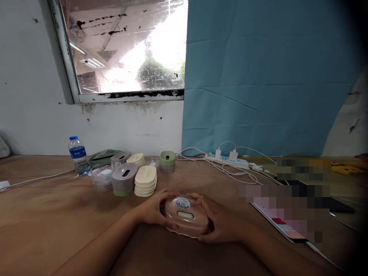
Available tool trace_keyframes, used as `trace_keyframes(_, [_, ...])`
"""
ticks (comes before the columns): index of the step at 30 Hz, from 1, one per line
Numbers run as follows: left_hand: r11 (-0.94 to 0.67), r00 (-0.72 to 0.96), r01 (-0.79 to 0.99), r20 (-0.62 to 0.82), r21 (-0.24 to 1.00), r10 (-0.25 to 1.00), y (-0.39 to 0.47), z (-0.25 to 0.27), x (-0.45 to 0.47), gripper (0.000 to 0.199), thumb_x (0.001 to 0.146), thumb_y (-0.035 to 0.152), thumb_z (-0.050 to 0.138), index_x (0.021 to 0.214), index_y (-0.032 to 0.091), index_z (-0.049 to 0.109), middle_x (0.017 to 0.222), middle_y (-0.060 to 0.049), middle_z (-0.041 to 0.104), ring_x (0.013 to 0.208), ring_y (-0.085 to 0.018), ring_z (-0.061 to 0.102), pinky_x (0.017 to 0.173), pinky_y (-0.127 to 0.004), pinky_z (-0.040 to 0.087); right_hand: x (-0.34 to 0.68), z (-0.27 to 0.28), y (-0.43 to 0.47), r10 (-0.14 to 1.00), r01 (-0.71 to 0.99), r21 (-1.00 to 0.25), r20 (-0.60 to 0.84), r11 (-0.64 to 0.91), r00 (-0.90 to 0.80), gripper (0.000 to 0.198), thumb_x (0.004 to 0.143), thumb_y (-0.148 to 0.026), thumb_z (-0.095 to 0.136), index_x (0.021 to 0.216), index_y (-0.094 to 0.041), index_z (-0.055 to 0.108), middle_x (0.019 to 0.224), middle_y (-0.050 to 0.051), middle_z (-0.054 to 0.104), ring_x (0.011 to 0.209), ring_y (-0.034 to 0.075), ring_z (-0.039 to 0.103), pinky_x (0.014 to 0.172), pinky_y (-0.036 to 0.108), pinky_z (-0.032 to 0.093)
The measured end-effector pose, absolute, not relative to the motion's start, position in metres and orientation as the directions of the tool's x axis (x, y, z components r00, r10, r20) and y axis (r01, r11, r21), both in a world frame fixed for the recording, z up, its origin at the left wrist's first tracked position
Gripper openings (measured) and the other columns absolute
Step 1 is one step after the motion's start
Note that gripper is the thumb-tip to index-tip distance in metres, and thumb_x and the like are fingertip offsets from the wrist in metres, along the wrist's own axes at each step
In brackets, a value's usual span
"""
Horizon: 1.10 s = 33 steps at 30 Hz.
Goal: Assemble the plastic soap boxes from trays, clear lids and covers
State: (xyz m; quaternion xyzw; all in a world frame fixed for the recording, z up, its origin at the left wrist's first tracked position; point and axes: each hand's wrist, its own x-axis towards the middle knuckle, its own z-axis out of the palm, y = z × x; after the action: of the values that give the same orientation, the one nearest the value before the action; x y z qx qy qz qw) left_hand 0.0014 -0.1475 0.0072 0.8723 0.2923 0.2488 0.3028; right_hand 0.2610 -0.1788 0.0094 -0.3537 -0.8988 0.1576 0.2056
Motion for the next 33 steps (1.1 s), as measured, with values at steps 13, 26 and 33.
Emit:
trace_keyframes(13, [-0.709, 0.542, 0.518, 0.458, 0.478, 0.704, -0.147, 0.004, 0.007, 0.048, 0.071, 0.018, 0.054, 0.117, 0.021, 0.043, 0.119, -0.008, 0.045, 0.110, -0.021, 0.042, 0.096, -0.037, 0.032, 0.263, -0.001, -0.156, 0.779, 0.744, -0.295, 0.431, 0.599, -0.456, 0.059, 0.063, -0.032, 0.061, 0.119, -0.024, 0.043, 0.130, 0.008, 0.033, 0.119, 0.026, 0.034, 0.097, 0.039, 0.030])
trace_keyframes(26, [-0.658, 0.364, 0.656, 0.608, 0.370, 0.705, -0.148, 0.008, 0.007, 0.021, 0.068, 0.012, 0.048, 0.084, 0.021, 0.058, 0.091, -0.005, 0.054, 0.089, -0.020, 0.049, 0.081, -0.033, 0.038, 0.286, -0.015, -0.039, 0.808, 0.991, -0.078, 0.587, 0.108, -0.042, 0.029, 0.076, -0.025, 0.047, 0.103, -0.015, 0.051, 0.109, 0.015, 0.051, 0.104, 0.031, 0.043, 0.086, 0.043, 0.034])
trace_keyframes(33, [-0.562, 0.232, 0.759, 0.670, 0.329, 0.705, -0.145, 0.013, 0.002, 0.015, 0.069, 0.013, 0.047, 0.078, 0.021, 0.057, 0.084, -0.003, 0.055, 0.084, -0.020, 0.049, 0.077, -0.034, 0.035, 0.291, -0.020, -0.012, 0.822, 0.995, -0.099, 0.563, -0.029, 0.080, 0.033, 0.076, -0.024, 0.049, 0.107, -0.015, 0.048, 0.116, 0.018, 0.046, 0.108, 0.036, 0.041, 0.082, 0.046, 0.035])
